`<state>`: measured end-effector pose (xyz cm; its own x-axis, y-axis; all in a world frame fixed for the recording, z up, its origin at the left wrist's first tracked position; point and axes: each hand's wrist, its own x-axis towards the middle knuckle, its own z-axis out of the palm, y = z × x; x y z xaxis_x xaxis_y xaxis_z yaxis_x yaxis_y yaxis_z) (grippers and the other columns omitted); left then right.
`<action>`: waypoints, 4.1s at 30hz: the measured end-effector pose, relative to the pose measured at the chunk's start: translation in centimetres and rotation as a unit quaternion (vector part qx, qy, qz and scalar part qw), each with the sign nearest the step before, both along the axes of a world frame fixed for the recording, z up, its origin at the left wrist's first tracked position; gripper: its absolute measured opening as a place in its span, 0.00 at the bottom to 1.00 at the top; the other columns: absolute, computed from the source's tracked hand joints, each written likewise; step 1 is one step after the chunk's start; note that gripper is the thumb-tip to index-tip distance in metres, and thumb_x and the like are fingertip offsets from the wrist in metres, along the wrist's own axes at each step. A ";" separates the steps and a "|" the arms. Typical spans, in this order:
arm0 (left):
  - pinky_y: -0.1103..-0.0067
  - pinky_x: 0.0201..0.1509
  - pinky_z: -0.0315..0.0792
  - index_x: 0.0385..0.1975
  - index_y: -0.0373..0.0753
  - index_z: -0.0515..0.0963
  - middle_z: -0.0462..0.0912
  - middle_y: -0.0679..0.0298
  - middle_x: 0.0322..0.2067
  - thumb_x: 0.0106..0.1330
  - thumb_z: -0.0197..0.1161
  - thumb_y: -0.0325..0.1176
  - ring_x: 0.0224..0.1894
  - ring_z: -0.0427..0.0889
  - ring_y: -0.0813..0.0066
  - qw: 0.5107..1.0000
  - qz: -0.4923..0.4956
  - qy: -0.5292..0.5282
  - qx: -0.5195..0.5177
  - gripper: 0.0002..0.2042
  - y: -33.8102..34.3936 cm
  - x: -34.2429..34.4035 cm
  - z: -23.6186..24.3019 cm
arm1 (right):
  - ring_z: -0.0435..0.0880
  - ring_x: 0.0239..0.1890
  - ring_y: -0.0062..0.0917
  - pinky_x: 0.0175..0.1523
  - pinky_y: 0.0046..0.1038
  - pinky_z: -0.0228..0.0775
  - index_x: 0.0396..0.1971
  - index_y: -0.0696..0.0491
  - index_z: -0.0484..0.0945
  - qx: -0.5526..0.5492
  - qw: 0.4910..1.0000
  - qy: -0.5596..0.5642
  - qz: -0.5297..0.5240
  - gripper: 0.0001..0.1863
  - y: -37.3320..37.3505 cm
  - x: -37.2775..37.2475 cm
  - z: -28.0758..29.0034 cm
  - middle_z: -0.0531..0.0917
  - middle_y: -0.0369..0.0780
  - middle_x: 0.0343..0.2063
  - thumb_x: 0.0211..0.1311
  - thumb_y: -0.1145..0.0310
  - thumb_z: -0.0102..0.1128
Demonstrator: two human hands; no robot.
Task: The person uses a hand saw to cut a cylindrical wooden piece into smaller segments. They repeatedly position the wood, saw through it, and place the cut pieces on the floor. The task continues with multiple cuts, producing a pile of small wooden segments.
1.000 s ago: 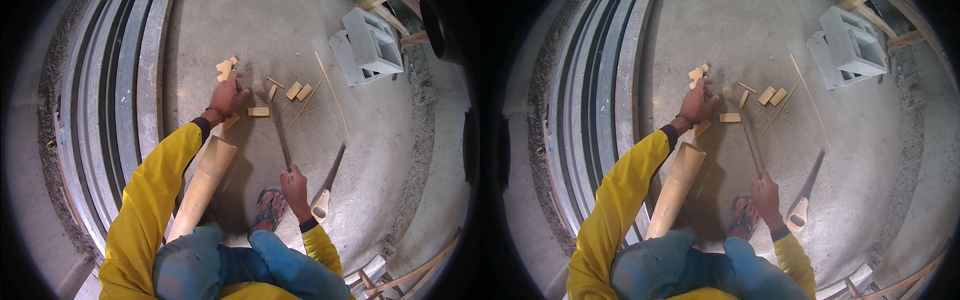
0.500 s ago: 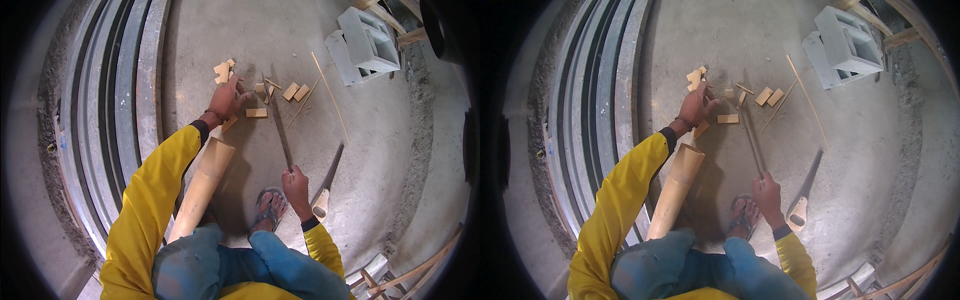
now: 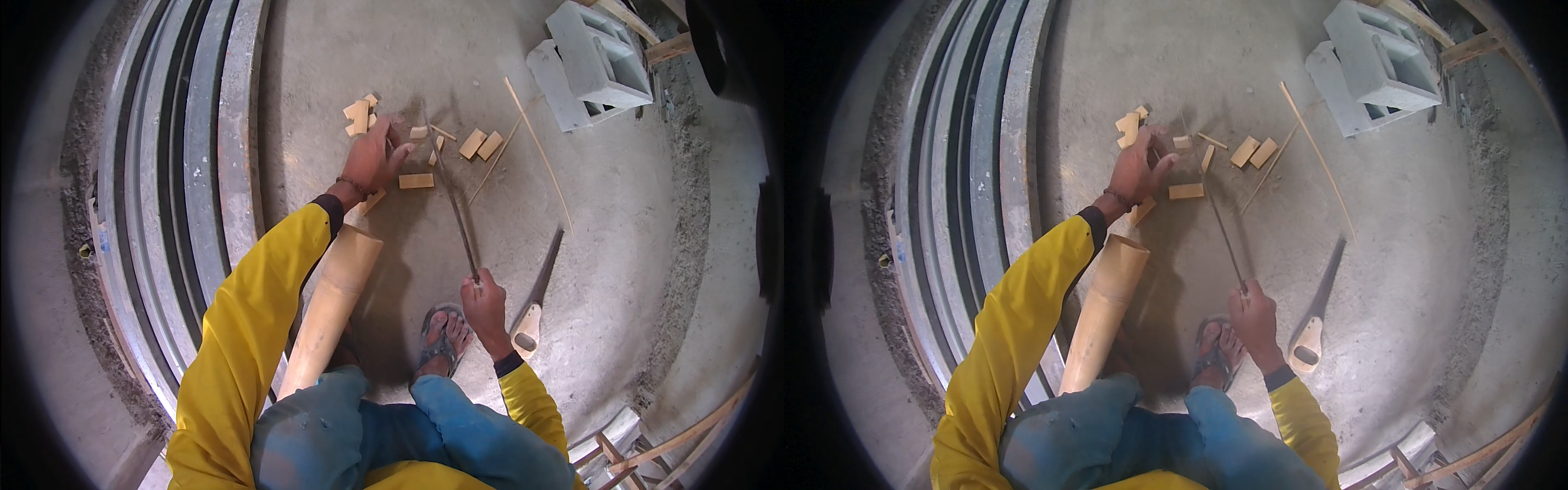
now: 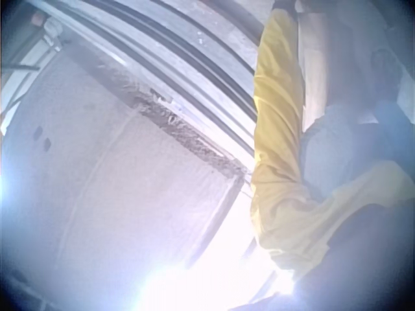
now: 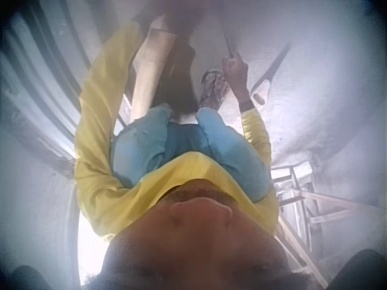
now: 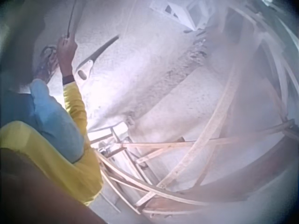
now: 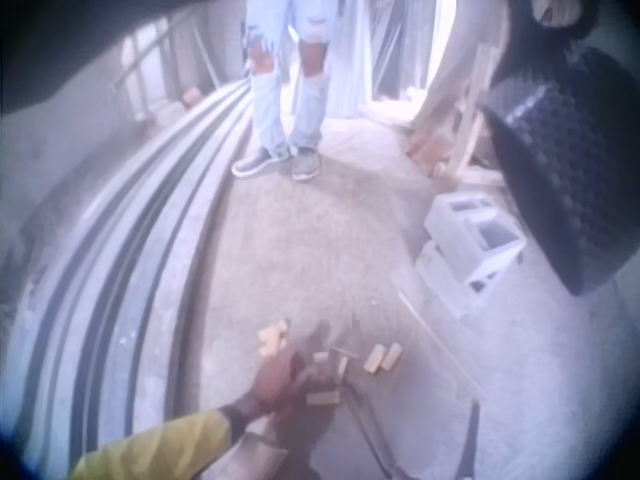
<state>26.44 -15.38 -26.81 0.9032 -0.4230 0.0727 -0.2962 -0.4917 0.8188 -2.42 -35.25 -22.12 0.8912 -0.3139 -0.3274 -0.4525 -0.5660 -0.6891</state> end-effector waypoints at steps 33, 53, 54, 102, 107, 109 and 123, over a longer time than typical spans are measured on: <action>0.64 0.41 0.79 0.39 0.38 0.84 0.88 0.56 0.28 0.76 0.59 0.45 0.35 0.87 0.50 0.978 0.171 -0.055 0.103 0.16 4.2 6.1 -1.7 | 0.70 0.13 0.13 0.17 0.22 0.65 0.35 0.55 0.75 0.326 0.921 0.109 -0.185 0.13 -2.7 -0.7 0.6 0.74 0.30 0.16 0.77 0.61 0.57; 0.62 0.43 0.80 0.48 0.41 0.77 0.87 0.57 0.35 0.70 0.65 0.42 0.40 0.87 0.52 0.979 0.111 -0.021 0.170 0.15 4.0 2.2 0.3 | 0.73 0.16 0.14 0.22 0.22 0.67 0.36 0.56 0.76 0.238 0.951 0.055 -0.188 0.13 -2.9 -3.8 -1.5 0.76 0.31 0.18 0.76 0.61 0.58; 0.61 0.43 0.80 0.48 0.42 0.77 0.87 0.57 0.35 0.70 0.65 0.43 0.40 0.87 0.51 0.981 0.042 -0.048 0.184 0.15 2.9 1.7 0.6 | 0.74 0.17 0.14 0.22 0.23 0.68 0.38 0.56 0.77 0.238 0.946 0.063 -0.210 0.13 -2.9 -4.5 -1.6 0.76 0.31 0.17 0.76 0.60 0.58; 0.77 0.34 0.85 0.64 0.35 0.70 0.86 0.59 0.37 0.73 0.67 0.32 0.31 0.87 0.73 0.864 0.138 0.293 -0.385 0.22 -0.7 1.0 10.5 | 0.75 0.16 0.17 0.20 0.23 0.76 0.46 0.53 0.72 0.635 0.730 -0.240 -0.078 0.13 -8.6 18.6 24.1 0.74 0.32 0.22 0.81 0.57 0.50; 0.80 0.33 0.84 0.61 0.34 0.70 0.87 0.60 0.36 0.73 0.67 0.29 0.31 0.88 0.76 0.823 0.157 0.316 -0.445 0.20 -0.6 0.6 12.6 | 0.76 0.14 0.18 0.20 0.23 0.74 0.39 0.55 0.75 0.404 0.880 -0.169 -0.184 0.09 -5.1 12.4 16.1 0.76 0.33 0.21 0.76 0.65 0.57; 0.80 0.33 0.84 0.59 0.35 0.70 0.87 0.60 0.36 0.72 0.66 0.28 0.31 0.88 0.75 0.834 0.156 0.279 -0.450 0.19 -0.2 0.5 12.9 | 0.75 0.14 0.17 0.19 0.23 0.70 0.39 0.57 0.76 0.332 0.922 -0.123 -0.157 0.10 -3.4 9.5 11.4 0.77 0.33 0.20 0.75 0.64 0.61; 0.69 0.41 0.91 0.48 0.28 0.69 0.84 0.48 0.41 0.68 0.66 0.23 0.38 0.92 0.58 0.874 0.335 0.235 -0.261 0.14 8.1 4.5 0.6 | 0.80 0.18 0.17 0.24 0.24 0.70 0.36 0.57 0.79 0.273 0.948 0.136 -0.089 0.14 1.6 -3.5 0.4 0.81 0.35 0.18 0.71 0.60 0.64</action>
